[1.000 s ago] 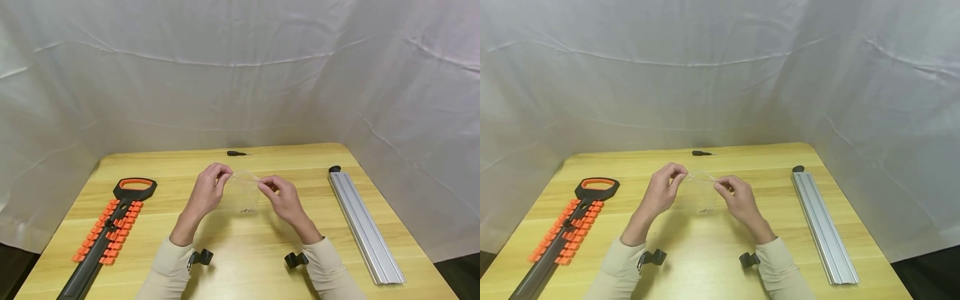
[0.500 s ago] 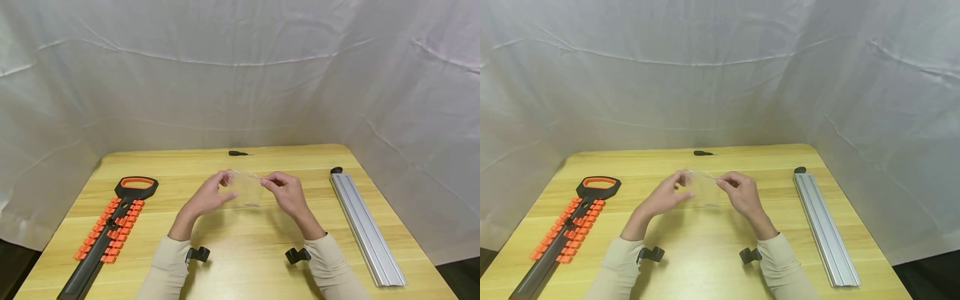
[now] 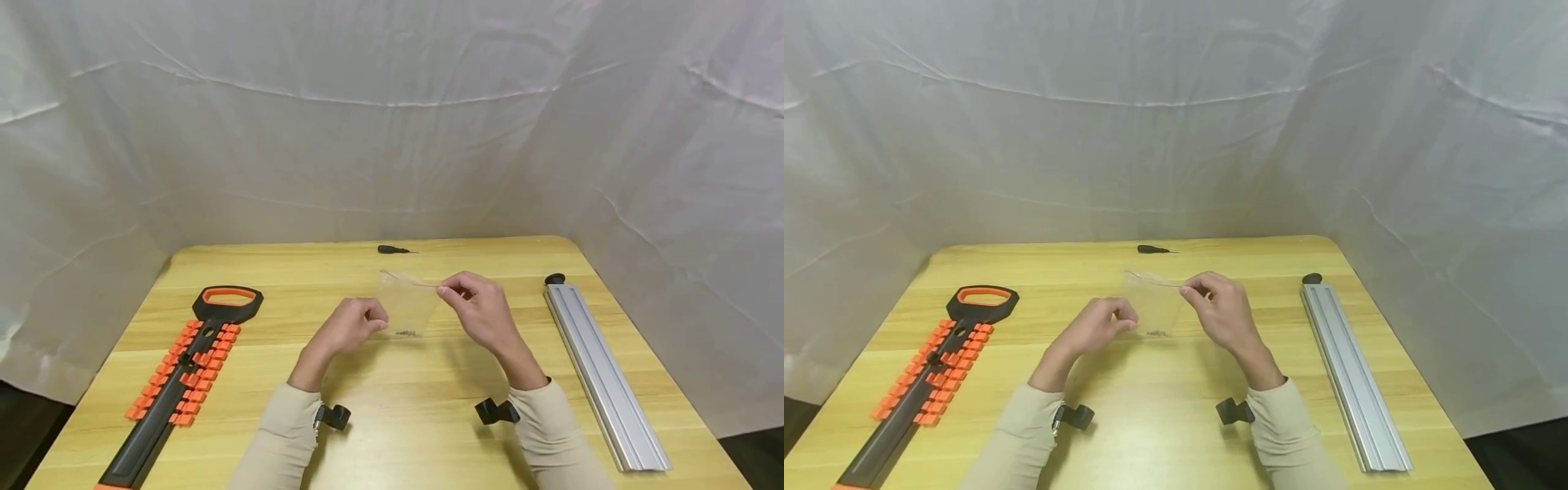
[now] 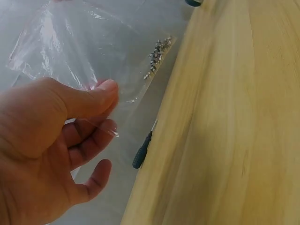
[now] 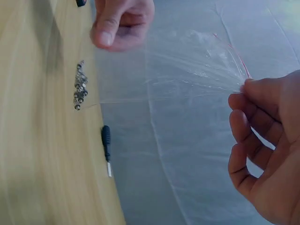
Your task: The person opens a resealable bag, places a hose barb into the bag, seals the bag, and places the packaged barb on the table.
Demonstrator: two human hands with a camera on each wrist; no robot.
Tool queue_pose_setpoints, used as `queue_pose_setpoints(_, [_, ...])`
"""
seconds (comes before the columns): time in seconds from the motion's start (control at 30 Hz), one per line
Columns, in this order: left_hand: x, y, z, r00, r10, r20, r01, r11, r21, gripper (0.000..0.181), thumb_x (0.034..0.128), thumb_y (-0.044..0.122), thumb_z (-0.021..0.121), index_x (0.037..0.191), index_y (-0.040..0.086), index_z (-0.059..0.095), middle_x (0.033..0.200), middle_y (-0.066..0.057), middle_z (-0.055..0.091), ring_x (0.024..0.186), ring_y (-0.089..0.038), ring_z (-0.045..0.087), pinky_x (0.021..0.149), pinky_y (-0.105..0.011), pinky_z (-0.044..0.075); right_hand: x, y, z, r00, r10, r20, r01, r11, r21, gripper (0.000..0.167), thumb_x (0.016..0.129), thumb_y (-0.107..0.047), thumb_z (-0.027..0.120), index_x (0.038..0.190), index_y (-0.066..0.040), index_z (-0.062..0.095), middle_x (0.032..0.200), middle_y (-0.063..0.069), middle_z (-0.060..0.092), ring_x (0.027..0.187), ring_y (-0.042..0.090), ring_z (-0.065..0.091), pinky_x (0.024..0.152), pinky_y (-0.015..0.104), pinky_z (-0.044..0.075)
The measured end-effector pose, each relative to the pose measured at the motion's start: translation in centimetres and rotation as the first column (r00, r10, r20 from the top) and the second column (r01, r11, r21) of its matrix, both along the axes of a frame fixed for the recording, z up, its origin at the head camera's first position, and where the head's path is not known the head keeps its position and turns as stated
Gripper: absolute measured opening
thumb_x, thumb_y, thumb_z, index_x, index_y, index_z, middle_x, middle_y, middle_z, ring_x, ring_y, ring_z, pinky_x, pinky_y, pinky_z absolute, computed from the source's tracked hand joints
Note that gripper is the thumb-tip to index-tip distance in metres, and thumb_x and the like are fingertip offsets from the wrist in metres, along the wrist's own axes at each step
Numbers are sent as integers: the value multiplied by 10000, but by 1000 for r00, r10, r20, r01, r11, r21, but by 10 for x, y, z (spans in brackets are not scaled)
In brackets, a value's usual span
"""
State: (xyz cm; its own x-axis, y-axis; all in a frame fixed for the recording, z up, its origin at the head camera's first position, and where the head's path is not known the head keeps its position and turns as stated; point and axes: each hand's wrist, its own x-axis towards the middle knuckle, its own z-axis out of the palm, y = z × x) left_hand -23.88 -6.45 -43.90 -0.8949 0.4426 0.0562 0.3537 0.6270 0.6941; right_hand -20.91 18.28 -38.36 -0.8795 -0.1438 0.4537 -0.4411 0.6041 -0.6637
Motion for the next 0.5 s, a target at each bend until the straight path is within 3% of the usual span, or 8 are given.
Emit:
queue_pose_setpoints(0.17, [0,3,2,1000,2,-27,-2,1000,-12,37,890,166,693,885,129,693,791,69,643,713,-74,571,668,-239,496,-2,-1,5,984,30,-177,-11,994,104,71,928,-153,651,889,-108,689,811,-11,656,719,96,531,666,333,484])
queue_pose_setpoints(0.27, [0,4,3,1000,12,-28,-12,1000,-9,30,877,150,704,854,142,685,768,63,637,688,-79,563,641,-235,486,-4,-3,6,970,48,-237,-15,990,140,58,917,-127,658,870,-97,674,804,3,646,713,105,519,638,293,454])
queue_pose_setpoints(0.4, [-2,2,0,999,22,-32,-22,1000,0,50,873,172,717,842,173,678,788,58,647,722,-83,578,668,-254,497,-5,-6,5,974,62,-217,-28,988,155,54,930,-136,642,895,-104,667,823,-1,636,720,97,512,643,280,450])
queue_pose_setpoints(0.5, [-3,-1,1,999,28,-27,-27,998,62,132,868,261,730,948,180,662,923,41,656,881,-117,592,808,-313,501,-6,-6,5,981,52,-187,-26,990,136,55,940,-144,628,920,-105,661,831,-6,617,721,95,500,645,298,453])
